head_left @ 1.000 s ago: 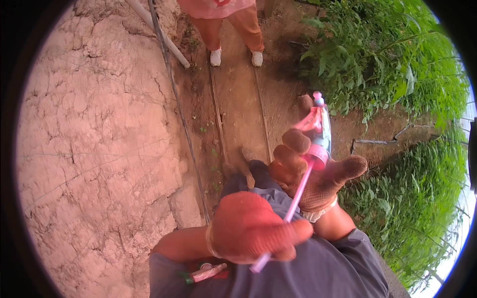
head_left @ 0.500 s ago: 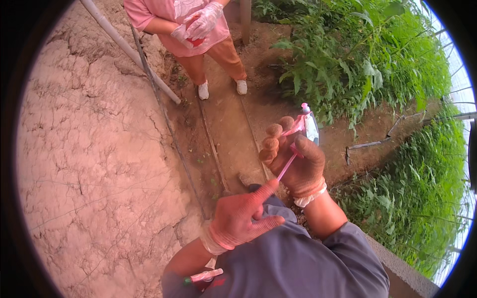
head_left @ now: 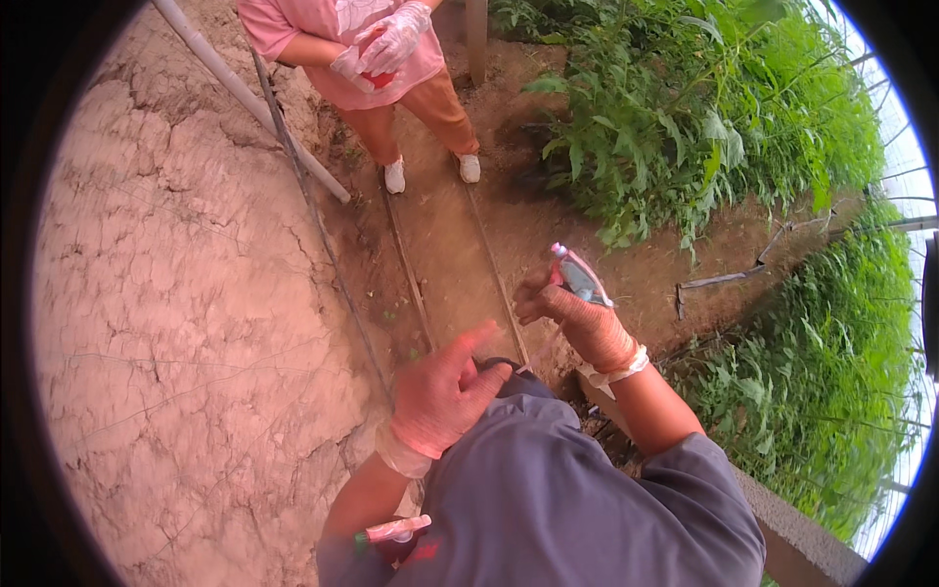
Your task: The person receives a red plastic bottle cap and places it into a white basket. They then use pliers and scissors to cut and trim a pink plastic tube attached to a small irrigation valve, repeatedly adjusting and inspecting the components. The person places the modified parts into the basket and continues handling the tools and components.
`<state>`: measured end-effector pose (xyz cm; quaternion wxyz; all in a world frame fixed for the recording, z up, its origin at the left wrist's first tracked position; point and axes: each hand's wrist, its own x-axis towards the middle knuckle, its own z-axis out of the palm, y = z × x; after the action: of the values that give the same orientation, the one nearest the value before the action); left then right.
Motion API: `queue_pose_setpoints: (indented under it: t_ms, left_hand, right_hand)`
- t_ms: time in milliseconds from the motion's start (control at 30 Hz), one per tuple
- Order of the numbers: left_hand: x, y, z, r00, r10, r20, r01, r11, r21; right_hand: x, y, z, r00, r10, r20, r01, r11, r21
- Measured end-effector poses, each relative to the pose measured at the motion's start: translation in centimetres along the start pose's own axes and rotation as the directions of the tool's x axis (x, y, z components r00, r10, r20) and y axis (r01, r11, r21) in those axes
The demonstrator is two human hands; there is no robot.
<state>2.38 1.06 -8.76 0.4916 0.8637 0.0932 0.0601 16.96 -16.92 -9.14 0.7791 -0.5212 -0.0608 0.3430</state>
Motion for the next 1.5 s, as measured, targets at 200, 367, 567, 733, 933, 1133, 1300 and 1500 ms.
queue_pose_setpoints:
  t_ms: [200, 367, 567, 733, 933, 1133, 1300, 1500]
  left_hand:
    - [0.6, -0.6, 0.6, 0.993, -0.069, -0.094, 0.065, 0.997, -0.044]
    - [1.6, 0.2, 1.1, 0.996, 0.035, -0.086, -0.041, 0.997, -0.070]
    - [1.3, -0.3, 0.5, 0.994, 0.047, -0.099, -0.028, 0.981, 0.193]
    - [1.6, 0.5, 0.0, 0.988, 0.090, -0.127, -0.047, 0.949, 0.312]
    - [1.4, 1.4, 0.0, 0.999, -0.030, -0.032, 0.035, 0.980, 0.197]
    - [1.2, 0.4, 0.8, 0.988, -0.148, 0.034, 0.146, 0.988, 0.049]
    - [1.5, -1.0, 1.4, 0.978, -0.052, 0.204, 0.181, 0.697, -0.694]
    - [1.6, -3.8, 1.0, 0.914, -0.010, 0.406, 0.282, 0.736, -0.615]
  right_hand:
    - [0.1, 1.3, 0.0, 0.964, 0.140, 0.226, -0.148, 0.989, 0.020]
    - [0.1, 1.0, 1.3, 0.857, 0.328, 0.396, -0.318, 0.943, -0.092]
    - [0.5, 1.1, 2.5, 0.795, 0.322, 0.515, -0.517, 0.803, 0.297]
    - [0.7, 2.2, 3.3, 0.801, 0.238, 0.550, -0.521, 0.730, 0.442]
    - [0.8, 3.8, 2.3, 0.875, 0.208, 0.437, -0.398, 0.823, 0.405]
    - [0.7, 2.3, 2.4, 0.906, 0.174, 0.385, -0.272, 0.938, 0.216]
    - [1.0, 0.1, 3.2, 0.819, 0.316, 0.479, -0.304, 0.947, -0.106]
    - [2.1, 0.5, 3.4, 0.773, 0.356, 0.524, -0.151, 0.907, -0.393]
